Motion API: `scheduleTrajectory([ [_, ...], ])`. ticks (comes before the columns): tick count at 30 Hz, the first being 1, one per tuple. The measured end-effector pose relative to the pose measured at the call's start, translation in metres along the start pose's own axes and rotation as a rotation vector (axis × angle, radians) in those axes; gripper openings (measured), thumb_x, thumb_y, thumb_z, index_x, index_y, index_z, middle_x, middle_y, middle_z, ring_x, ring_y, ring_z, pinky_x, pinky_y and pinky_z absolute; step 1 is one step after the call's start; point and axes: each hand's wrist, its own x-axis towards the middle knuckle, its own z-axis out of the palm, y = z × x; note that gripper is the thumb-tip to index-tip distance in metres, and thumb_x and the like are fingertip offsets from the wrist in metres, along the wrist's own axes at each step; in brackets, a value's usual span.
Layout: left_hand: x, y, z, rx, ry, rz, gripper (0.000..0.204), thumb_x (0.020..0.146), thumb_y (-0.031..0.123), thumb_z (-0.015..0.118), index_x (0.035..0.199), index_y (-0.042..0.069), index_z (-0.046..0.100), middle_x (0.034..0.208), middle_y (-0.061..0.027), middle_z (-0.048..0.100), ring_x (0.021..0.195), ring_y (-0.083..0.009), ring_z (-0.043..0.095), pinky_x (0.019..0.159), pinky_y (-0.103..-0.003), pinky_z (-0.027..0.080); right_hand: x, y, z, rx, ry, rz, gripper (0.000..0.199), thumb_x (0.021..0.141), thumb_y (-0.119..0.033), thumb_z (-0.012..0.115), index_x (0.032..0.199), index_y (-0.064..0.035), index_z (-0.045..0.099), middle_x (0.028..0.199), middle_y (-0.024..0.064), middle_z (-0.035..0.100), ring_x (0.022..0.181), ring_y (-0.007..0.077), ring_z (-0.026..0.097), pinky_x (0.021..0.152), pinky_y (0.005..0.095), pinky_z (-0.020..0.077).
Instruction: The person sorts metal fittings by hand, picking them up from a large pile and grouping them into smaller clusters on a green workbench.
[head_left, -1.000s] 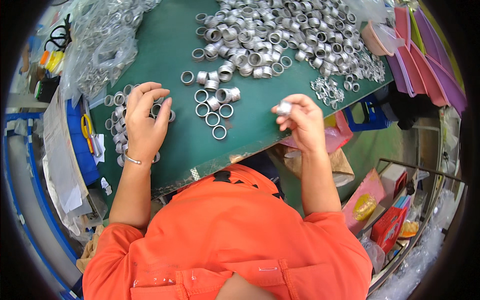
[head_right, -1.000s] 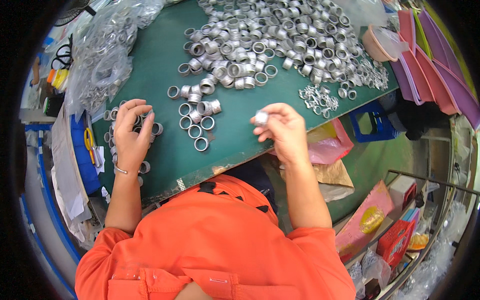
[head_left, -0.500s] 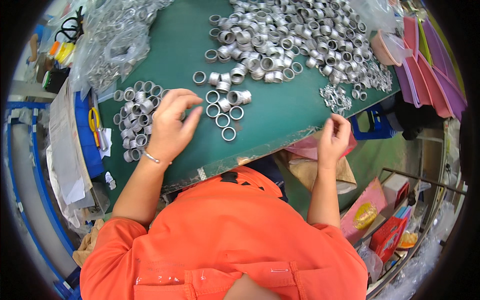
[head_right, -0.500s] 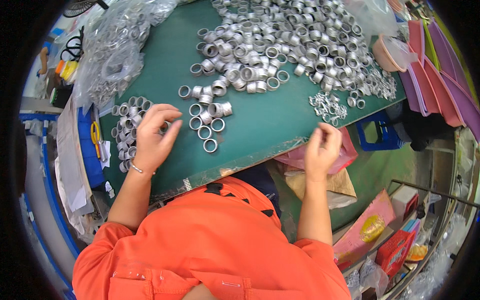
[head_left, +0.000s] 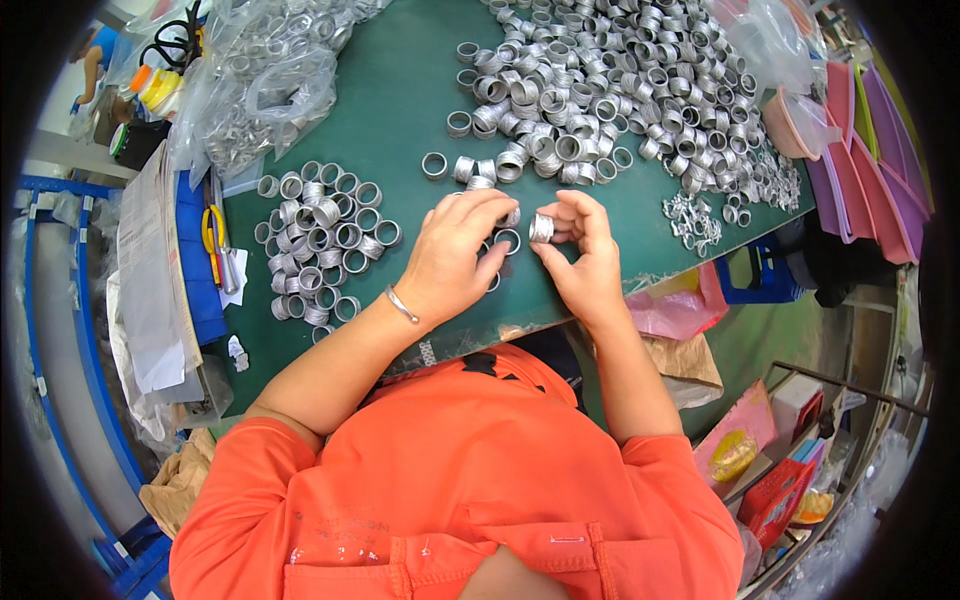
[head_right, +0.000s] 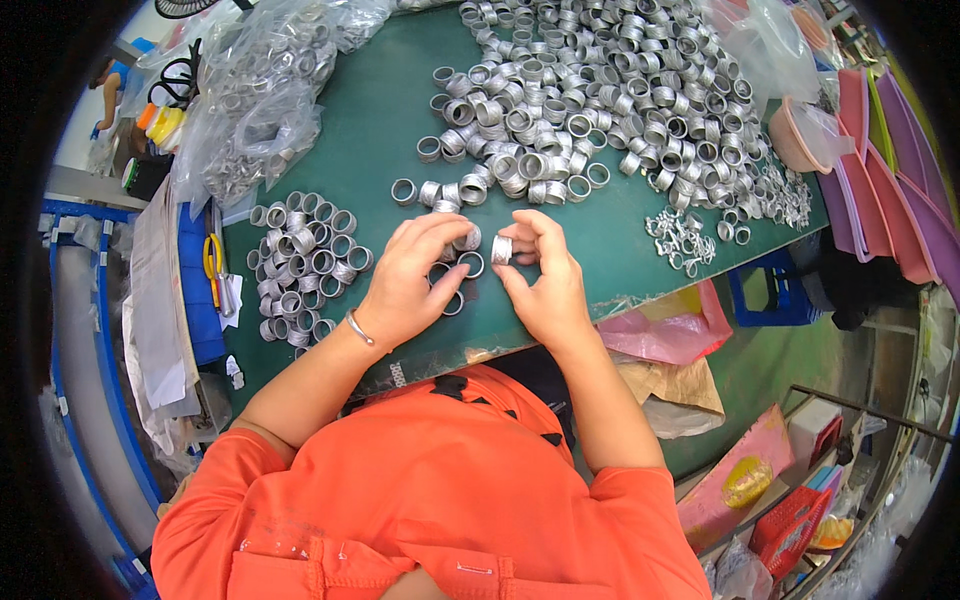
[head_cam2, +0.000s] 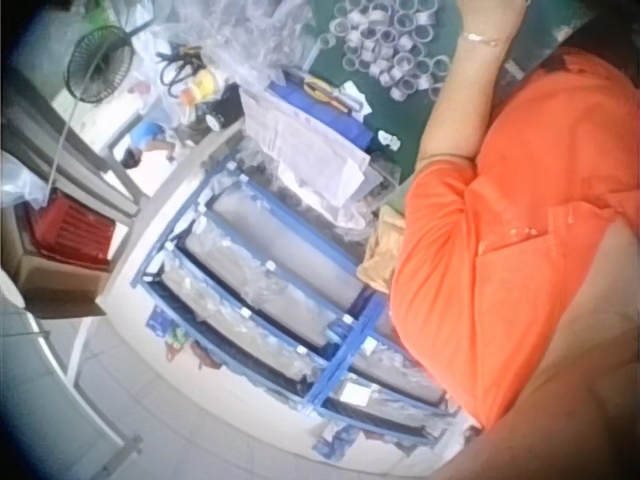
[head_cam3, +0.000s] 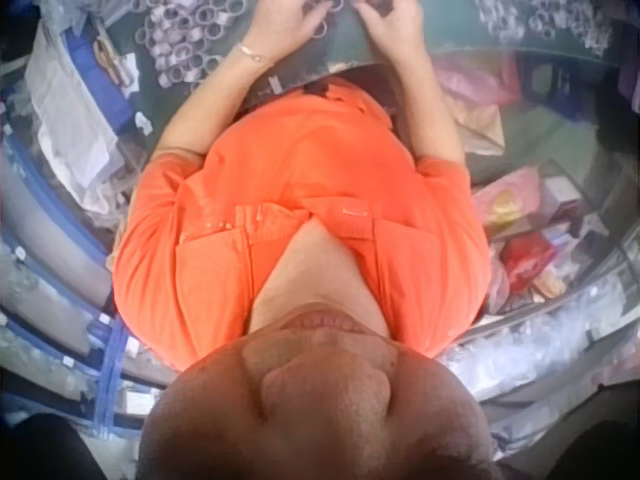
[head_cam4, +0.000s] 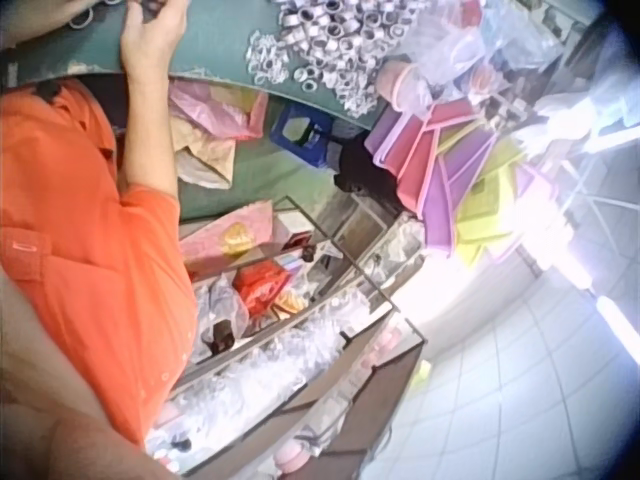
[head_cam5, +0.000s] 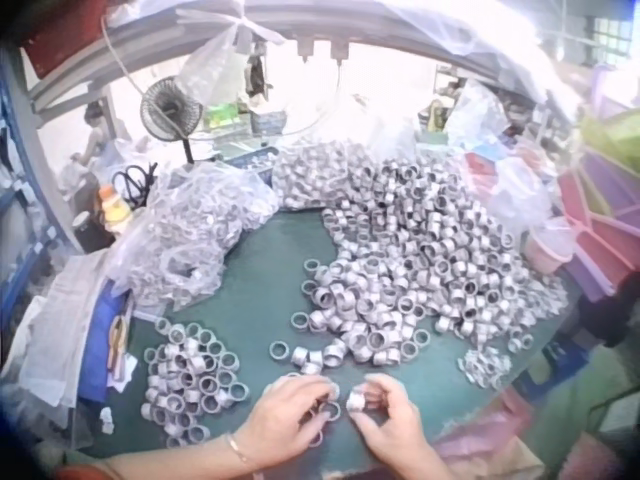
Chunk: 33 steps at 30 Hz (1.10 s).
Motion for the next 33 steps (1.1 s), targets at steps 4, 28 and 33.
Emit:
scheduleTrajectory([
  [4,-0.004,0.007,0.003,-0.065,0.08,-0.017,0.049,0.071,-0.002,0.073,0.117,0.005,0.057,0.11,-0.0102,0.055,0.09,-0.0203,0.058,0.073,-0.03,0.05,-0.011,-0.005,-0.003,0.134,0.032,-0.096,0.064,0.075,0.006,0.071,0.129,-0.0027,0.038,0.105,0.0099,0.063,0.085,0.0153,0.062,0.072,0.0248,0.0481],
  [28,-0.018,0.007,-0.019,-0.237,0.06,-0.056,0.055,0.07,0.005,0.079,0.12,0.003,0.056,0.103,-0.0085,0.06,0.081,-0.0146,0.058,0.067,-0.026,0.048,-0.038,-0.013,-0.046,0.604,0.045,0.201,0.028,0.101,-0.027,0.044,0.108,-0.002,0.055,0.082,0.0044,0.06,0.062,0.0067,0.053,0.051,0.0185,0.0426],
  [33,-0.02,0.016,-0.006,-0.311,-0.013,0.247,0.051,0.068,0.008,0.081,0.115,0.003,0.059,0.103,-0.0127,0.062,0.086,-0.0216,0.062,0.073,-0.03,0.052,-0.035,-0.038,0.0,0.504,-0.168,0.209,0.018,0.097,-0.017,0.052,0.108,-0.0028,0.055,0.084,0.002,0.061,0.066,0.0052,0.055,0.057,0.0201,0.045],
])
